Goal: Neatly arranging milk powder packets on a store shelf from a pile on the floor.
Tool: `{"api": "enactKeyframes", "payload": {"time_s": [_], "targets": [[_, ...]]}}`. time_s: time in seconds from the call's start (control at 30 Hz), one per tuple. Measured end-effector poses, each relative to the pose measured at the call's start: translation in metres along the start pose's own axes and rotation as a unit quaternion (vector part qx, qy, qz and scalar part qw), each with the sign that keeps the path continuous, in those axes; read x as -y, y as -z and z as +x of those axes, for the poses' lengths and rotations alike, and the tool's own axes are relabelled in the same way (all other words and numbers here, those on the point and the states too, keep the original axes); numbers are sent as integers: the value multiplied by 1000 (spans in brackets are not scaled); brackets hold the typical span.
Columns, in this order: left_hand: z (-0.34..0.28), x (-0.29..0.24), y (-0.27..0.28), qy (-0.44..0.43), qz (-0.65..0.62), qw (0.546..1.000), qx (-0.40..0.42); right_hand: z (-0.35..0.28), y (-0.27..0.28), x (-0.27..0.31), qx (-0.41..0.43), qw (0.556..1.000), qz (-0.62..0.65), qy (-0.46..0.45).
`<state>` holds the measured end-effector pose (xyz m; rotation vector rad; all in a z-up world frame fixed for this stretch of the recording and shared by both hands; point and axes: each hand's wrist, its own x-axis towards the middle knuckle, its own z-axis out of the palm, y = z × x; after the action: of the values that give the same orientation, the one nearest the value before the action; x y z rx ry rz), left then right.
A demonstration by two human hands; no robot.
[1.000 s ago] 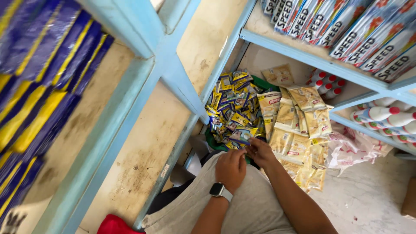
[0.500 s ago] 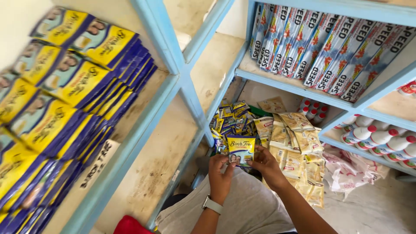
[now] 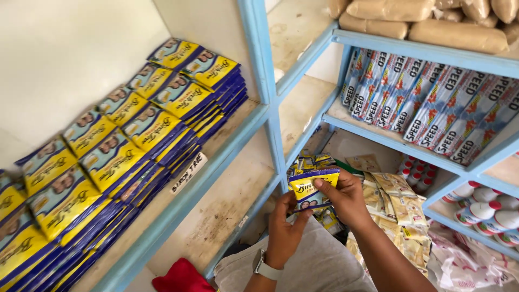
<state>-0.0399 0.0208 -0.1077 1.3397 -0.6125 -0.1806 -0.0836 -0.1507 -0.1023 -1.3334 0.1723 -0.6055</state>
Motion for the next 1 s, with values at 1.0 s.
{"api": "enactKeyframes", "payload": {"time_s": [1.0], "targets": [[2, -182, 66, -204, 319, 926, -4, -47, -34, -32, 250, 968, 35, 9]]}}
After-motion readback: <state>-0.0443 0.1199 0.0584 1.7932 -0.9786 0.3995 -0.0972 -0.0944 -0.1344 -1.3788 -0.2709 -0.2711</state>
